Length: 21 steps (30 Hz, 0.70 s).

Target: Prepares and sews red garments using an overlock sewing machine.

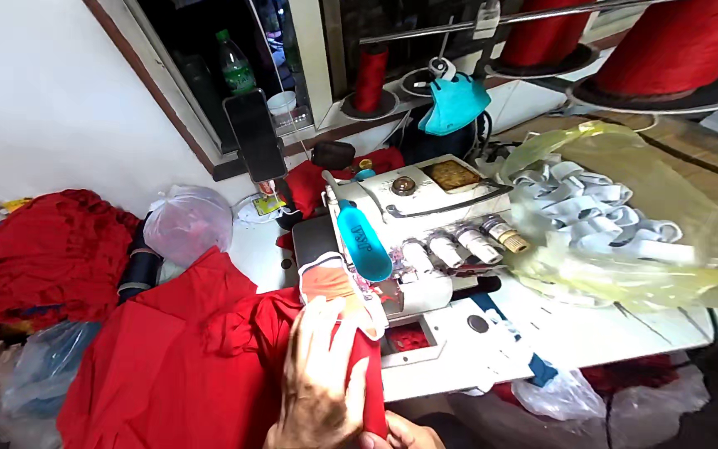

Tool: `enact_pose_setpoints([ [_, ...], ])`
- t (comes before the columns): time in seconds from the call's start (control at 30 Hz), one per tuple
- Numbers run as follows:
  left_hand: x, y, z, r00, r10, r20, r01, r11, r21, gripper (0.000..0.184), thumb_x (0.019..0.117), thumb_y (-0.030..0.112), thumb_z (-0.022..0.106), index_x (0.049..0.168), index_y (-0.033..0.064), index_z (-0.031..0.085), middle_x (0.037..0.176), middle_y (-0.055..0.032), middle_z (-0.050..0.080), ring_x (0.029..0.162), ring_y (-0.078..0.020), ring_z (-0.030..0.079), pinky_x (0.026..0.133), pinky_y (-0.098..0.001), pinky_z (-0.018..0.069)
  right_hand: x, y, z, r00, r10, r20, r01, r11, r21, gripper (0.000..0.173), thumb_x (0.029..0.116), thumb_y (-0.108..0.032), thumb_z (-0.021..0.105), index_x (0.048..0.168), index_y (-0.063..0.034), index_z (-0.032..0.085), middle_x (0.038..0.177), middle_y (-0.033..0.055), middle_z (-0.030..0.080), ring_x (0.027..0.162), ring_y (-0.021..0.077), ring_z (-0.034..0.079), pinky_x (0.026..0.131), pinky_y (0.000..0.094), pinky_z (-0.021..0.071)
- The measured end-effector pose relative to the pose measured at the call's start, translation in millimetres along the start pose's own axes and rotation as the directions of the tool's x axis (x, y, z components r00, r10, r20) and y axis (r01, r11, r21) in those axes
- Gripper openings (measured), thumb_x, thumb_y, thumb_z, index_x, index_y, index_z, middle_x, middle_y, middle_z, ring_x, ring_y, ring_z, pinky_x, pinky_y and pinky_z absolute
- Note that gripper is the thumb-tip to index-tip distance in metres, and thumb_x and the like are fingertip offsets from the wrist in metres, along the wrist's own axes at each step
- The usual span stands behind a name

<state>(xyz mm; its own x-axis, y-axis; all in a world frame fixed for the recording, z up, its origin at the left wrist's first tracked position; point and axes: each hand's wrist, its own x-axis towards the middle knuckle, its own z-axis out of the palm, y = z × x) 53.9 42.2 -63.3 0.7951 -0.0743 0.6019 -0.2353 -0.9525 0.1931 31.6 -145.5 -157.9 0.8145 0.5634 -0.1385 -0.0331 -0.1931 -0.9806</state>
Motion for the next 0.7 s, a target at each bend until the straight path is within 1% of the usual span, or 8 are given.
enact_pose_setpoints([
  [0.13,0.3,-2.7,4.9,0.998,0.065,0.002,-0.065,0.996,0.061,0.018,0.0948,0.021,0.062,0.09,0.0141,0.077,0.1,-0.0028,0.076,0.109,-0.0233,0.069,0.106,-0.0428,0.0489,9.7,-15.5,-17.0,0.995,-0.067,-0.08,0.062,0.996,-0.061,0.023,0.0961,-0.02,0.07,0.102,0.0009,0.075,0.087,0.0106,0.074,0.075,0.0166,0.071,0.073,0.0386,0.0594],
  [0.27,12.0,-3.5,-16.0,0.995,-0.002,0.104,0.012,0.995,-0.094,0.017,0.0983,0.022,0.058,0.093,0.013,0.071,0.092,0.0007,0.072,0.097,-0.0144,0.068,0.099,-0.0361,0.0506,38.1,-37.0,-27.6,0.963,-0.078,-0.259,0.096,0.994,0.057,0.029,0.0943,-0.018,0.073,0.118,-0.0021,0.07,0.109,0.0047,0.076,0.093,0.0111,0.075,0.083,0.0305,0.0638],
  [0.37,18.6,-6.2,-21.1,0.971,0.069,0.23,-0.048,0.994,-0.098,0.029,0.0943,0.027,0.067,0.114,0.007,0.073,0.117,-0.0093,0.074,0.115,-0.0254,0.068,0.102,-0.0456,0.0528,61.6,-38.1,-25.6,0.952,-0.013,-0.305,0.057,0.989,0.136,0.027,0.0929,-0.028,0.073,0.109,-0.0066,0.071,0.093,-0.0007,0.074,0.083,0.0073,0.072,0.076,0.0265,0.0615],
  [0.43,16.2,-6.9,-13.9,0.959,0.132,0.251,-0.127,0.991,-0.038,0.023,0.0877,0.026,0.072,0.104,0.0097,0.075,0.104,-0.0089,0.073,0.103,-0.0262,0.069,0.094,-0.0456,0.0541,64.4,-40.8,-22.4,0.971,0.055,-0.233,0.007,0.967,0.253,0.024,0.0937,-0.024,0.072,0.107,-0.0049,0.068,0.083,0.0012,0.073,0.07,0.0115,0.071,0.064,0.0294,0.0621],
  [0.5,11.9,-6.9,-9.8,0.958,0.168,0.231,-0.169,0.985,-0.015,0.012,0.0918,0.02,0.065,0.084,0.0125,0.069,0.086,-0.0043,0.069,0.09,-0.0216,0.069,0.091,-0.0409,0.0538,58.3,-42.4,-18.3,0.979,0.085,-0.187,-0.016,0.939,0.343,0.023,0.0939,-0.017,0.071,0.111,-0.0026,0.065,0.079,0.0031,0.072,0.06,0.0145,0.069,0.053,0.0308,0.0608],
  [0.53,11.5,-6.7,-12.9,0.957,0.166,0.239,-0.158,0.986,-0.054,0.015,0.0945,0.02,0.062,0.083,0.0124,0.068,0.083,-0.003,0.069,0.089,-0.0199,0.068,0.092,-0.0399,0.0527,54.9,-40.1,-16.0,0.976,0.08,-0.203,-0.002,0.934,0.358,0.023,0.0936,-0.016,0.073,0.111,-0.0026,0.066,0.078,0.0031,0.072,0.058,0.0141,0.068,0.05,0.0299,0.0593],
  [0.63,26.6,-5.0,-37.5,0.942,0.1,0.32,-0.028,0.975,-0.221,0.019,0.0979,0.027,0.062,0.094,0.0102,0.07,0.088,-0.003,0.07,0.093,-0.0184,0.066,0.094,-0.0402,0.0509,54.2,-29.6,-11.0,0.917,0.065,-0.394,0.049,0.961,0.272,0.027,0.0895,-0.024,0.077,0.11,-0.0065,0.071,0.087,0.0012,0.074,0.073,0.0109,0.071,0.064,0.0279,0.0617],
  [0.7,44.0,-3.5,-54.5,0.955,0.071,0.288,-0.031,0.99,-0.141,0.024,0.0896,0.032,0.072,0.102,0.0105,0.073,0.096,-0.0032,0.073,0.098,-0.019,0.069,0.092,-0.0398,0.0546,58.6,-30.6,-10.6,0.888,0.096,-0.45,0.036,0.961,0.275,0.034,0.0881,-0.028,0.077,0.112,-0.0057,0.068,0.095,0.0037,0.072,0.081,0.0121,0.071,0.071,0.0289,0.0619],
])
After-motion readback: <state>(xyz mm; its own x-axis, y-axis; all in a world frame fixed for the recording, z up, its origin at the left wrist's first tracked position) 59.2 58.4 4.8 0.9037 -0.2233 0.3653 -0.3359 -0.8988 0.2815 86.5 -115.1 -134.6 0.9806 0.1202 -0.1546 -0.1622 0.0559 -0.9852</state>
